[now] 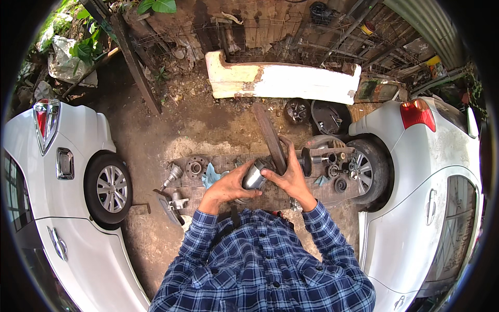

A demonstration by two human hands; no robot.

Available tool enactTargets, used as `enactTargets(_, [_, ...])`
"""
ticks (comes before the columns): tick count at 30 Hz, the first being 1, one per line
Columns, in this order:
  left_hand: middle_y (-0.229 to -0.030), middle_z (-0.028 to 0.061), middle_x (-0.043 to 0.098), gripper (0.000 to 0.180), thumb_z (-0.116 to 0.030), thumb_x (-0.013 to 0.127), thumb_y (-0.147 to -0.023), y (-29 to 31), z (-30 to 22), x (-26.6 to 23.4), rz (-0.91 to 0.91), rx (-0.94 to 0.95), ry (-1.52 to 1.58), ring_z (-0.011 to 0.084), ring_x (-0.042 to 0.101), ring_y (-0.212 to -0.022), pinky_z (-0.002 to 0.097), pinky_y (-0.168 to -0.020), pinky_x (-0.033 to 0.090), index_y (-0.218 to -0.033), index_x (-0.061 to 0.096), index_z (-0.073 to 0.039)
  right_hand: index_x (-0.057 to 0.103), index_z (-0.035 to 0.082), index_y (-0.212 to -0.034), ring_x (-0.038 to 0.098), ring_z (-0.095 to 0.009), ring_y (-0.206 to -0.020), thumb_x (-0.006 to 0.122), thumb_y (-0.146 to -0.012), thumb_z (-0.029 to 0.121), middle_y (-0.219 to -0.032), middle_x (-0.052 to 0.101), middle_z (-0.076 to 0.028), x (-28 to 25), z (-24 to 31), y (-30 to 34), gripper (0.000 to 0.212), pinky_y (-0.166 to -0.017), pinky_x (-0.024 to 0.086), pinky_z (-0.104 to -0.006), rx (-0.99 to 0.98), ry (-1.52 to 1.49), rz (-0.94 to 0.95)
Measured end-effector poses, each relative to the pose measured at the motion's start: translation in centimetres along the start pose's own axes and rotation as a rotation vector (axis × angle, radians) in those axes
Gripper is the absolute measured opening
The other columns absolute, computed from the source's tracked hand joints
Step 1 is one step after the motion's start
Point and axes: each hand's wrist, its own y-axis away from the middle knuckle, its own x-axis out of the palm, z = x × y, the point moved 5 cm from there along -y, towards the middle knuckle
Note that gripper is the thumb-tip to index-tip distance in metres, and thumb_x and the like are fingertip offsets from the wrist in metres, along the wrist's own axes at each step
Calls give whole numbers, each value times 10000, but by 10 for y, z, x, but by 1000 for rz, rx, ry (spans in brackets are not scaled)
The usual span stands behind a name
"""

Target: The person scrubs a cylindrical metal car part with a wire brush, repeatedly rotating and repositioning the part to clean different surfaces. The person also handles a smaller metal ring and a dark cylindrical component, scrubbing each with the brush.

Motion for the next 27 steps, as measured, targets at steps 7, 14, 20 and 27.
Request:
enactTargets(7, [-1412,322,425,1096,-346,846,-678,4,-3,9,44,105,-66,388,430,-1333,397,-1095,360,-1459,236,123,336,-36,-1389,566,-304,-1158,792,-805,337,-1243,553,-257,16,-16,-2,830,-966,462,-396,60,-193,51])
enactTargets(14, [-1391,344,428,1089,-319,837,-682,5,0,13,88,143,-80,407,446,-1308,397,-1079,378,-1458,217,129,336,-79,-1373,546,-265,-1139,772,-806,303,-1231,540,-238,18,-27,2,811,-965,444,-369,0,-223,24])
enactTargets(20, [-1394,322,440,1090,-316,842,-681,9,2,14,57,135,-122,398,455,-1297,411,-1076,380,-1462,219,120,343,-82,-1368,522,-273,-1174,781,-792,338,-1249,512,-239,24,-40,5,837,-971,441,-372,57,-317,21])
enactTargets(27, [-1444,261,414,1150,-273,902,-624,2,17,19,88,-28,360,350,413,-1346,386,-1101,341,-1492,226,62,363,-38,-1393,527,-246,-1151,654,-922,324,-1221,525,-187,26,-49,1,662,-939,445,-347,193,-399,5])
